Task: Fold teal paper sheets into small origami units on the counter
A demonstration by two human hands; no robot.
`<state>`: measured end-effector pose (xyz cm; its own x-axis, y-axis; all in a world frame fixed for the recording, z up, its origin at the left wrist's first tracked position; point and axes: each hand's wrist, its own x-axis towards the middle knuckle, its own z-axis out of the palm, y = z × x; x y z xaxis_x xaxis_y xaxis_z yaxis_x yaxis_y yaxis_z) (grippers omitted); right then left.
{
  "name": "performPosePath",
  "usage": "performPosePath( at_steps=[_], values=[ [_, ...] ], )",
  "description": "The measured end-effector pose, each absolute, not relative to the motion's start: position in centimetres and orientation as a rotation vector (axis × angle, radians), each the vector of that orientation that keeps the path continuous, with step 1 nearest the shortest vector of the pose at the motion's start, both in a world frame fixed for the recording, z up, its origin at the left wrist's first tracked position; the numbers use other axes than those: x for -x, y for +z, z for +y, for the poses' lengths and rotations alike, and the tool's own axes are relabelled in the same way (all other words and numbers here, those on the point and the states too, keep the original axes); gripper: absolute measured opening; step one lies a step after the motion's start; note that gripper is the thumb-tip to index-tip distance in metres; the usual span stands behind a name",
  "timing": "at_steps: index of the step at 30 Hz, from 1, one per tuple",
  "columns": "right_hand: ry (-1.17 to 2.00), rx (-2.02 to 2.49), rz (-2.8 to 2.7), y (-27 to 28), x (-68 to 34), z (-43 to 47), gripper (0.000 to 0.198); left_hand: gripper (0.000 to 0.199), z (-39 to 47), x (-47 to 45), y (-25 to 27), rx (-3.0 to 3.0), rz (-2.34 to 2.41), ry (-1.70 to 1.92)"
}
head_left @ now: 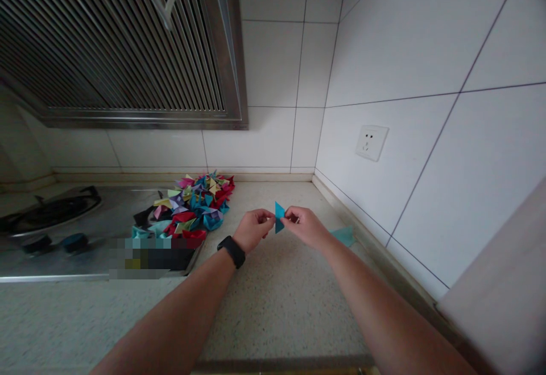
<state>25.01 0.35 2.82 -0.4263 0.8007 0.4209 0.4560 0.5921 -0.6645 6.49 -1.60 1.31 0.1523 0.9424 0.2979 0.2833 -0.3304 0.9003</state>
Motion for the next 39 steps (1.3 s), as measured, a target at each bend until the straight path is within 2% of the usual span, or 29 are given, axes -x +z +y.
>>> performPosePath(
  at_steps=[6,16,26,32,39],
  values=[
    [0.612,0.947,-2.103,2.5,-24.94,0.75,0.021,0.03,-1.75,-6.3,1.55,-1.905,1.237,1.154],
    [0.902,0.945,-2.055,2.42,-25.14,0.86,0.023,0.032,-1.07,-6.11,0.67,-1.741,0.971,1.156],
    [0.75,0.961,-2.086,2.27,-25.07,1.24,0.028,0.023,-1.18,-5.63,1.19,-1.93,1.07,1.177],
    [0.815,0.892,-2.05,2.29,-24.95,1.06,0.02,0.026,-1.15,-5.94,0.78,-1.887,1.047,1.089],
    [0.737,0.934,-2.096,2.03,-24.99,1.17,0.018,0.022,-1.39,-6.27,1.25,-2.032,1.185,1.153]
  ],
)
